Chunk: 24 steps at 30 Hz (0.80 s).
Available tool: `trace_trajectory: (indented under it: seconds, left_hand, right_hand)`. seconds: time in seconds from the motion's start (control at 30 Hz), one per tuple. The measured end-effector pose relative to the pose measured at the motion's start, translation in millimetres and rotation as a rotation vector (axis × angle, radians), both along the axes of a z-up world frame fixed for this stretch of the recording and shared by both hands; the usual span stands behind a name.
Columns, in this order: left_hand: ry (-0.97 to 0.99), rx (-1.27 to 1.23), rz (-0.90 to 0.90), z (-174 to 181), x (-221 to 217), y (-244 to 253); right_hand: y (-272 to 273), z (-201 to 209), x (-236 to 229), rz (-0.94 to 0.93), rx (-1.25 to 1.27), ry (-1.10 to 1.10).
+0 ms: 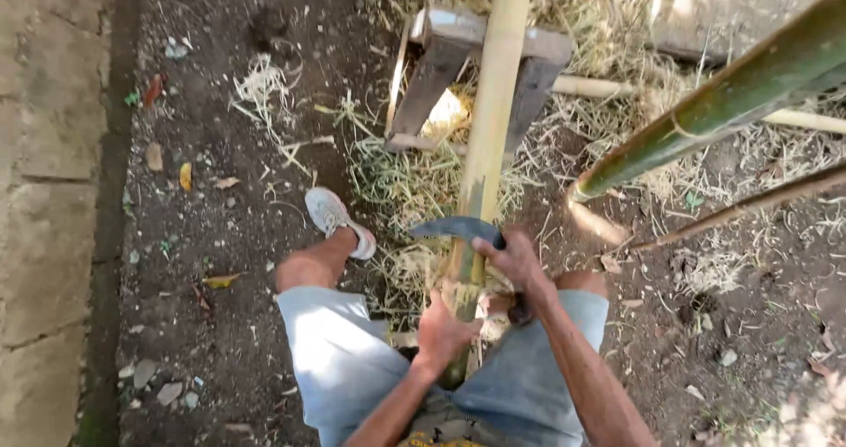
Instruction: Shave the outer layer of a bamboo pole using a curved blade.
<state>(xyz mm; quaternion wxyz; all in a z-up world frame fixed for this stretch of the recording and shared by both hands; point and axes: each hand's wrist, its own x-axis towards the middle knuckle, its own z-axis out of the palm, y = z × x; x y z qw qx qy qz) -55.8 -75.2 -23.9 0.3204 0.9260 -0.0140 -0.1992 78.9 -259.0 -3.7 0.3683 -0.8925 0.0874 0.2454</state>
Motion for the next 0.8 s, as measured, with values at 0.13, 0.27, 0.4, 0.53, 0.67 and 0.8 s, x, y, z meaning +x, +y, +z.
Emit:
trace_trajectory:
  seconds: [0.13,0.27,0.4,0.53,0.67,0.8]
  left_hand:
    - [0.347,-0.160,0.400,59.7,16.1,-10.3]
    - [0.372,-0.156,0.420,70.9,18.7,-6.3]
    - [0.405,-0.185,0.394,96.5,18.8,-1.9]
    - [0.335,-0.158,0.442,80.2,13.3,-1.3]
    - [0.034,-0.228,0.400,49.9,3.9,1.3]
    - [-0.252,-0.365,0.450,55.6,25.7,16.6]
  right_hand:
    - [3.9,-2.2,-14.4,-0.096,0.065,0.022]
    - [11.9,-6.7,-22.0,-0.158,0.095,0.036]
    - [17.6,-4.2,-25.0,-0.064,-0.093,-0.059]
    - [14.4,-7.9,-24.8,-0.081,-0.064,-0.035]
    - [1.8,-21.6,-29.5,-0.195,0.111,-0.090]
    - [-2.9,-7.6,-23.8,-0.258,0.136,-0.194]
